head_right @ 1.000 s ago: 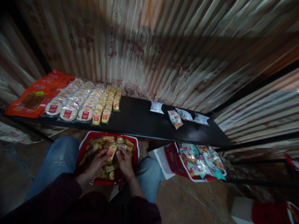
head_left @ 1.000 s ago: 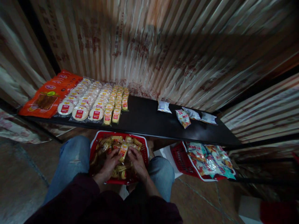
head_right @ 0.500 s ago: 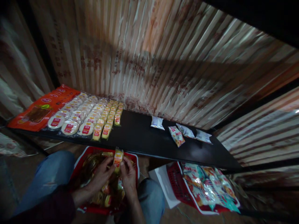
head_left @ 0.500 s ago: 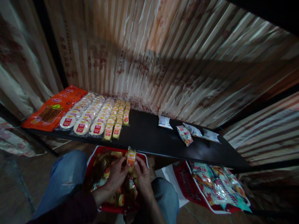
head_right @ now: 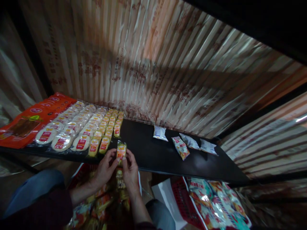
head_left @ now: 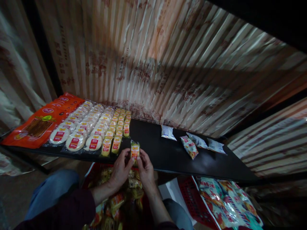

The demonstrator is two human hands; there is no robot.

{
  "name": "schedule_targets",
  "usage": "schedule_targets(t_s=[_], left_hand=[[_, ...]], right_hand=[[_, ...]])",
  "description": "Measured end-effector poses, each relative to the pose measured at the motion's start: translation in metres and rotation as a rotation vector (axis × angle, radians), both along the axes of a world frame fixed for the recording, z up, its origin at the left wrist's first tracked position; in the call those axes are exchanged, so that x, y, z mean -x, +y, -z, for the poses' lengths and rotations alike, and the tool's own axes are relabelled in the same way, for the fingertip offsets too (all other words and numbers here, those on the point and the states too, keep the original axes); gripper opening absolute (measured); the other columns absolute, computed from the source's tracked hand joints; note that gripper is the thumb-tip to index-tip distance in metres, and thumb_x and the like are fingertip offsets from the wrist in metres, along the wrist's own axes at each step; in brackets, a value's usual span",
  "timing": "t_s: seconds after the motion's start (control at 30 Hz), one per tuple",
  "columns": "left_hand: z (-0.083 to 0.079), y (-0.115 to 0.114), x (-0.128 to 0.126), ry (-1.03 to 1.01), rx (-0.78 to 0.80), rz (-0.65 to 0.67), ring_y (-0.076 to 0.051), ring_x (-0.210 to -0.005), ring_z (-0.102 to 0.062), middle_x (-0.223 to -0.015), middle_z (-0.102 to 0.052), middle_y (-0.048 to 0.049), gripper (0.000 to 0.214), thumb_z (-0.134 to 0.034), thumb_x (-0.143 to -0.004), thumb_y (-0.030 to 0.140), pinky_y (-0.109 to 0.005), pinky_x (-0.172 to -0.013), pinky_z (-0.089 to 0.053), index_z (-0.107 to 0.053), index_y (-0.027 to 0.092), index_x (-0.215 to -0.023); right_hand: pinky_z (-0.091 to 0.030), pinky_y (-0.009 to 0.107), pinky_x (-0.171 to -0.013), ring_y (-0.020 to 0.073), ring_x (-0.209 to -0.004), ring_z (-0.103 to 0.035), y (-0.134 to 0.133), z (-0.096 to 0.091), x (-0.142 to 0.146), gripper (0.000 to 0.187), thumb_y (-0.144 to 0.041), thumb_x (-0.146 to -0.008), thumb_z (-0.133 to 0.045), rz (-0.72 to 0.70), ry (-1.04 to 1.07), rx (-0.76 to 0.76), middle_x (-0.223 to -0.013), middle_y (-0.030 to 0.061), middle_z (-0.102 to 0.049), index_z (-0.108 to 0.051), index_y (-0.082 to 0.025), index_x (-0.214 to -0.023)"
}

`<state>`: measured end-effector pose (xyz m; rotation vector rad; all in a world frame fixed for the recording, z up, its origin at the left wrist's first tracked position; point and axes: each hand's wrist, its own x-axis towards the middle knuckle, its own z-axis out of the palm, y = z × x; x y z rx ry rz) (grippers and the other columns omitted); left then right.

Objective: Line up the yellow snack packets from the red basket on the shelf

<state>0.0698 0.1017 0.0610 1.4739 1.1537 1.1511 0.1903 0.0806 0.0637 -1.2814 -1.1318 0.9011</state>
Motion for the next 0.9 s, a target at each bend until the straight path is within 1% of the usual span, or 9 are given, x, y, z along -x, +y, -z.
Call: schedule_targets(t_s=[0.13,0.2,0.3,0.37,0.43,0.53,0.67,0.77,0.9], left_hand=[[-0.002,0.016,-0.003,0.062,-0.072,-0.056,-0.019,-0.106,-0.058,-0.116,-0.059,-0.0092,0.036,-0.045,-0.082,0.030,-0.035,-0.093,-0.046,-0.050,0.019,-0.116],[-0.002,0.021,-0.003,0.108,-0.093,-0.060,-0.019,-0.106,-0.057,-0.119,-0.058,-0.0101,0.040,-0.043,-0.082,0.027,-0.036,-0.094,-0.046,-0.048,0.018,-0.121],[0.001,0.026,-0.001,0.162,-0.093,-0.053,-0.020,-0.102,-0.058,-0.123,-0.056,-0.0117,0.047,-0.043,-0.082,0.025,-0.037,-0.093,-0.047,-0.044,0.018,-0.128],[0.005,0.028,0.001,0.193,-0.080,-0.048,-0.020,-0.106,-0.057,-0.128,-0.054,-0.0122,0.051,-0.043,-0.082,0.024,-0.039,-0.096,-0.046,-0.041,0.018,-0.132],[0.009,0.027,0.003,0.221,-0.073,-0.025,-0.021,-0.113,-0.055,-0.134,-0.051,-0.0122,0.055,-0.043,-0.082,0.022,-0.039,-0.100,-0.043,-0.037,0.019,-0.137],[0.017,0.026,0.004,0.249,-0.091,0.024,-0.022,-0.124,-0.049,-0.141,-0.044,-0.0130,0.062,-0.041,-0.082,0.018,-0.040,-0.104,-0.041,-0.029,0.019,-0.142],[0.023,0.026,0.001,0.274,-0.167,0.066,-0.021,-0.136,-0.035,-0.148,-0.035,-0.0122,0.066,-0.041,-0.080,0.012,-0.041,-0.111,-0.034,-0.027,0.018,-0.144],[0.024,0.029,-0.002,0.300,-0.189,0.055,-0.021,-0.140,-0.026,-0.154,-0.025,-0.0101,0.066,-0.040,-0.080,0.010,-0.041,-0.114,-0.028,-0.027,0.020,-0.144],[0.026,0.034,-0.006,0.316,-0.186,0.035,-0.020,-0.142,-0.018,-0.156,-0.017,-0.0089,0.068,-0.039,-0.079,0.007,-0.039,-0.115,-0.025,-0.025,0.017,-0.145]], right_hand=[[-0.051,0.033,-0.089,0.0201,-0.100,-0.064,0.024,0.000,0.002,0.040,-0.041,-0.085,-0.054,0.012,-0.001,-0.020,-0.112,0.0085,-0.067,-0.054,-0.019,-0.118],[-0.051,0.033,-0.088,0.0200,-0.098,-0.064,0.033,0.000,0.004,0.038,-0.041,-0.085,-0.054,0.018,-0.005,-0.023,-0.111,0.0084,-0.067,-0.053,-0.020,-0.117],[-0.050,0.033,-0.090,0.0199,-0.100,-0.063,0.042,0.003,0.006,0.037,-0.039,-0.085,-0.054,0.019,-0.004,-0.029,-0.113,0.0083,-0.066,-0.053,-0.020,-0.116],[-0.050,0.033,-0.091,0.0195,-0.101,-0.063,0.044,0.007,0.008,0.035,-0.039,-0.085,-0.055,0.014,0.004,-0.026,-0.113,0.0081,-0.066,-0.054,-0.020,-0.115],[-0.049,0.033,-0.092,0.0193,-0.101,-0.063,0.046,0.012,0.009,0.034,-0.039,-0.085,-0.055,0.018,0.007,-0.011,-0.112,0.0080,-0.066,-0.055,-0.020,-0.113],[-0.050,0.033,-0.091,0.0193,-0.100,-0.064,0.049,0.019,0.009,0.033,-0.039,-0.085,-0.055,0.036,0.012,0.014,-0.110,0.0082,-0.067,-0.056,-0.019,-0.110],[-0.049,0.033,-0.091,0.0191,-0.101,-0.063,0.059,0.024,0.009,0.032,-0.038,-0.084,-0.056,0.047,0.024,0.011,-0.109,0.0080,-0.067,-0.055,-0.019,-0.109],[-0.049,0.033,-0.092,0.0188,-0.101,-0.063,0.066,0.025,0.010,0.032,-0.037,-0.084,-0.055,0.037,0.027,0.011,-0.110,0.0079,-0.067,-0.054,-0.020,-0.110],[-0.049,0.034,-0.092,0.0189,-0.101,-0.063,0.073,0.026,0.011,0.031,-0.034,-0.083,-0.055,0.056,0.004,0.016,-0.110,0.0080,-0.066,-0.054,-0.019,-0.110]])
